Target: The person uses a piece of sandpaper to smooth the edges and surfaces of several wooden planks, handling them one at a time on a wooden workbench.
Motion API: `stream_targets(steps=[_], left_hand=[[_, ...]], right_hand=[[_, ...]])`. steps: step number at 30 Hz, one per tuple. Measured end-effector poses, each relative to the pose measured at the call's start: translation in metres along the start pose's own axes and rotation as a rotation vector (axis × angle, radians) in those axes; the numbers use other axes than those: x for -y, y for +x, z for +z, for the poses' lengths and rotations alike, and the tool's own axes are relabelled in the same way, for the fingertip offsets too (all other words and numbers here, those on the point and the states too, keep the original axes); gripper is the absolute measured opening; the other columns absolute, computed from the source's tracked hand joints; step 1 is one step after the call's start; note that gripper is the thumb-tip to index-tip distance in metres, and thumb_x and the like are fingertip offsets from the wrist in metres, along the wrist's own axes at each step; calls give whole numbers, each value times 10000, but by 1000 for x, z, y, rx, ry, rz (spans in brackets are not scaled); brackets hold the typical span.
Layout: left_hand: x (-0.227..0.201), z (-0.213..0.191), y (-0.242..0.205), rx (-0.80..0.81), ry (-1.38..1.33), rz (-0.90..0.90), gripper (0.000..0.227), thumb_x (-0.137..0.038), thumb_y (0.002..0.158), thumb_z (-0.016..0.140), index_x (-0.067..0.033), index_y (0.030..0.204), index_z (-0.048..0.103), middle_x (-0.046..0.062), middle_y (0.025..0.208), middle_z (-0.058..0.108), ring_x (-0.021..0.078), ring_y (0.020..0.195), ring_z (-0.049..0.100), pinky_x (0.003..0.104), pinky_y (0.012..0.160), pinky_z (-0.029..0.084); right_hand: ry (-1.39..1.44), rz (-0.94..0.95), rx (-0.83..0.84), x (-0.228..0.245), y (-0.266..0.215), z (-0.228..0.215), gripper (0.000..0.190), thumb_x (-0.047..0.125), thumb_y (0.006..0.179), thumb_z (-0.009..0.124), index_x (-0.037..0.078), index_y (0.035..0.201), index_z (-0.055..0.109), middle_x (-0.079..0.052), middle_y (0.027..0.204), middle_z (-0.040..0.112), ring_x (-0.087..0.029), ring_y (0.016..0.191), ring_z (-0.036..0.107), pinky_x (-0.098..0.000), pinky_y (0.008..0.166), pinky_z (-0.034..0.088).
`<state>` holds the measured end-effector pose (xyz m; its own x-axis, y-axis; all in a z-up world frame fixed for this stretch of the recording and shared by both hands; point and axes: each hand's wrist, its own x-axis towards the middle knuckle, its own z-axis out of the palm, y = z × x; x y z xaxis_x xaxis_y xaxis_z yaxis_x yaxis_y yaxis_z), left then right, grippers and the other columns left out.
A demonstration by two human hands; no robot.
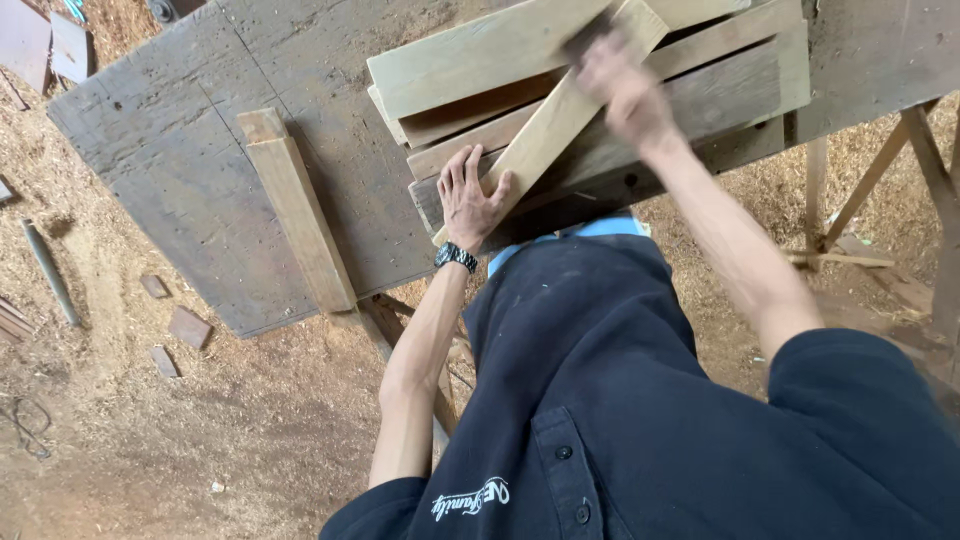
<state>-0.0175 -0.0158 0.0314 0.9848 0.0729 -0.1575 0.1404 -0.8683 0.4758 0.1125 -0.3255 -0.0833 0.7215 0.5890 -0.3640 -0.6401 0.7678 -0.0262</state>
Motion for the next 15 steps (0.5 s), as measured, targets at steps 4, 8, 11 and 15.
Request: stream_targets(steps=[4,8,11,15], left_hand=[[-3,-3,4,-39,-57,11,679,-518,955,671,-120,1474,492,93,1472,491,282,1389,446,454,1166,369],[0,-7,1,-18,-53,12,674,-521,940,684,-109,1442,503,113,1446,481,310,1367,435,465,1147,352],[-1,-4,-12,-27,-74,-6,666,-522,950,675,-116,1450,506,97,1453,484,300,1373,439,463,1174,349],[3,-4,3,-50,-58,63,664,-529,957,669,-112,1448,508,111,1461,471,309,1379,428,464,1150,341]], right_hand=[[-364,201,-185,-39,-20,32,417,183,1150,288,78,1541,385,-39,1539,507,-89,1416,490,-142,1097,481],[-1347,-256,-198,-14,-10,74,394,163,1145,301,71,1508,425,-45,1524,525,-106,1398,513,-177,1097,493],[-2042,-592,-223,-24,-14,75,380,148,1142,311,66,1483,455,-50,1513,539,-119,1384,530,-202,1097,503],[-2217,-593,74,-57,-23,75,363,128,1137,324,59,1450,496,-56,1497,557,-136,1366,553,-236,1097,515]])
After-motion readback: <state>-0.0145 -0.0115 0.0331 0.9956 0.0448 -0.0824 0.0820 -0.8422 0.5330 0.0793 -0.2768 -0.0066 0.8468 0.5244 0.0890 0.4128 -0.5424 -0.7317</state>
